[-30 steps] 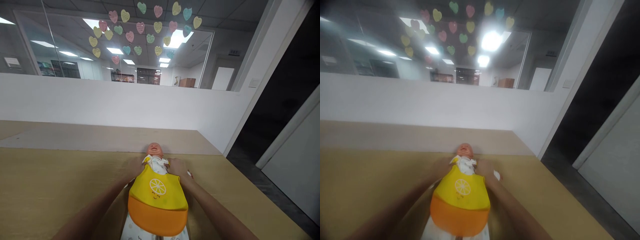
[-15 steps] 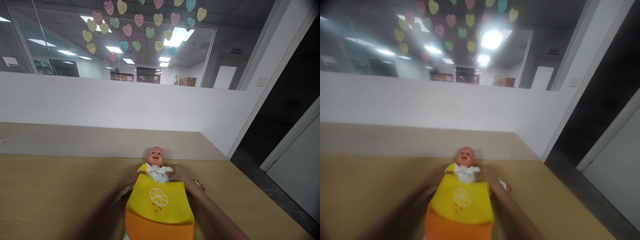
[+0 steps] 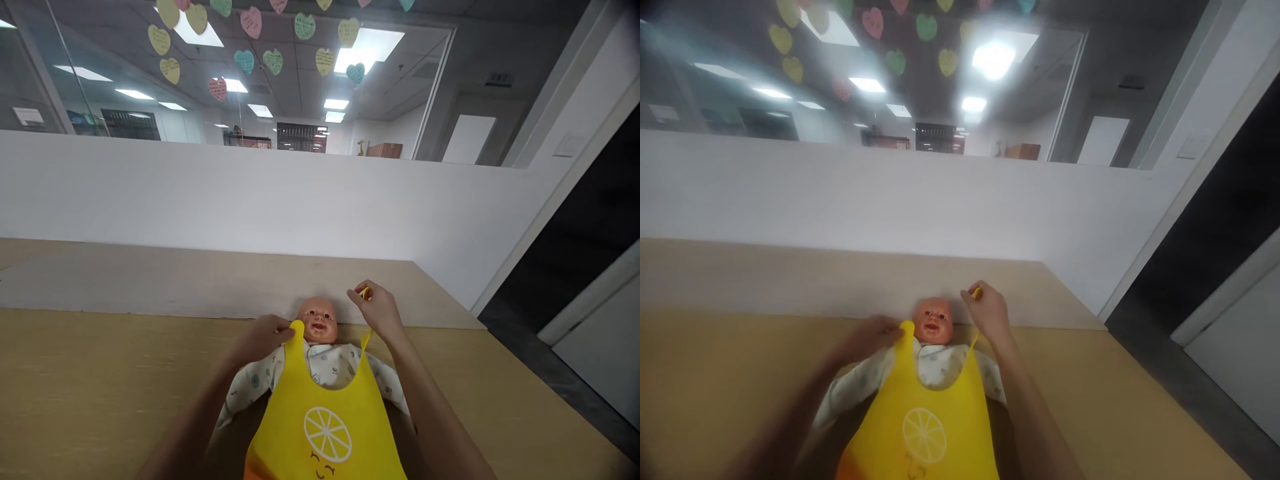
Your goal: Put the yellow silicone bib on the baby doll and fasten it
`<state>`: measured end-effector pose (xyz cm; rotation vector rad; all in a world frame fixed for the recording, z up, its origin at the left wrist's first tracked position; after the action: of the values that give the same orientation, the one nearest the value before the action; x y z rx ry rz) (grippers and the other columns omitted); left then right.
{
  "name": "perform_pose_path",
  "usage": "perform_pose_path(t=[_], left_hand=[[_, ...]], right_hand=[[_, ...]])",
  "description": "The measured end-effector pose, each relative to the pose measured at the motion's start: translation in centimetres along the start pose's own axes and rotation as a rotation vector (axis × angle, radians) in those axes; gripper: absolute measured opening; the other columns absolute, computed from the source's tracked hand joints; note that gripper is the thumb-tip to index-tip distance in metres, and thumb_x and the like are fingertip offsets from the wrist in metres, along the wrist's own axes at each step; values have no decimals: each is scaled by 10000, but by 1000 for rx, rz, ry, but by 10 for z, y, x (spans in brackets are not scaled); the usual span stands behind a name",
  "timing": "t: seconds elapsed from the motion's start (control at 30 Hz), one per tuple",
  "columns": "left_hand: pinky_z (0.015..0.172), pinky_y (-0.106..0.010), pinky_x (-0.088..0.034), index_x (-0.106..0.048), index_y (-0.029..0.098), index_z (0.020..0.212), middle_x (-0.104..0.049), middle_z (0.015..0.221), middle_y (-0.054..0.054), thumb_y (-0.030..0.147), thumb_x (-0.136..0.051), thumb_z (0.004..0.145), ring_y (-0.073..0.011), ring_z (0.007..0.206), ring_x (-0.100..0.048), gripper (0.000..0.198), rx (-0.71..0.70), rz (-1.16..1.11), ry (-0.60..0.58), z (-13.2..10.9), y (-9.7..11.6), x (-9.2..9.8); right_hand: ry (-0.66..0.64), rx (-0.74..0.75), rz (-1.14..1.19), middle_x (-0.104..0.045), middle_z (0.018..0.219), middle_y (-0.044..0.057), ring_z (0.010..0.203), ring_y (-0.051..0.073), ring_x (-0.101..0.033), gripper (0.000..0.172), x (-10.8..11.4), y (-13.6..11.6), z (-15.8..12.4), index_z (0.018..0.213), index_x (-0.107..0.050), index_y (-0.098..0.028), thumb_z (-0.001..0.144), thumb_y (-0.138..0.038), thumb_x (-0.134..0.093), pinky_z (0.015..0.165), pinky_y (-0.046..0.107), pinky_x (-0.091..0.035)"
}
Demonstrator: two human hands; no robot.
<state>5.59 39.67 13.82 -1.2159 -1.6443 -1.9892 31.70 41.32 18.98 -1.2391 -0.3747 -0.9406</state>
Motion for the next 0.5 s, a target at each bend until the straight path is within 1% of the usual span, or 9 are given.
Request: perform_pose_path(t=[0.07,0.17,0.23,0.3,0.37,0.43,0.5], left_hand=[[534,-258,-241,-487,183,581,-505,571,18,324,-421,832,-144,581,-496,296,0,49,28,8,1,6],[519,-254,-265,-494,184,596,-534,569,5,317,-401,846,-150,564,-526,297,111,93,103,20,-11,14],[533,-251,-302,-533,178,627,-590,606,-24,290,-381,864,-161,592,-568,303,192,143,148,27,-22,13],[579,-258,-342,-578,164,665,-646,684,-70,260,-373,877,-184,673,-609,310,244,205,182,36,-34,6],[642,-275,-371,-616,149,717,-680,780,-117,243,-376,887,-215,779,-631,309,266,240,186,44,-45,-5],[706,-296,-388,-640,141,776,-693,865,-147,243,-382,897,-241,869,-635,302,275,238,181,51,-55,-17],[756,-317,-396,-652,140,820,-694,925,-167,251,-385,904,-260,934,-632,301,284,219,180,55,-63,-26]], right_hand=[[4,-34,-66,-604,685,-11,666,155,-546,225,-9,0,5,801,-607,-224,808,-447,-578,613,249,-332],[-9,-100,-191,-636,752,17,725,188,-574,245,-23,6,12,900,-609,-234,835,-463,-550,595,261,-306],[-10,-129,-268,-659,833,41,787,213,-599,290,-30,12,16,995,-598,-238,853,-482,-532,594,271,-297],[-16,-131,-335,-667,914,61,838,234,-614,340,-37,19,20,1081,-572,-231,872,-493,-511,599,283,-301],[-43,-124,-369,-663,987,78,876,251,-620,386,-47,27,22,1147,-541,-217,892,-501,-482,613,297,-319],[-65,-122,-376,-648,1062,99,913,267,-622,422,-56,33,23,1195,-515,-201,910,-506,-454,636,310,-344],[-76,-133,-383,-631,1113,118,936,275,-624,412,-63,39,24,1226,-502,-192,929,-468,-425,657,316,-360]])
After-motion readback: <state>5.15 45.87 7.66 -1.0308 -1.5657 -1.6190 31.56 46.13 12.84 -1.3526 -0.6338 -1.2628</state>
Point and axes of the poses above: each hand's wrist, its own z-axis towards the middle knuckle, its own x-axis out of the back of the hand, y = z × x, the point moved 7 cm from there along z, towards the middle knuckle
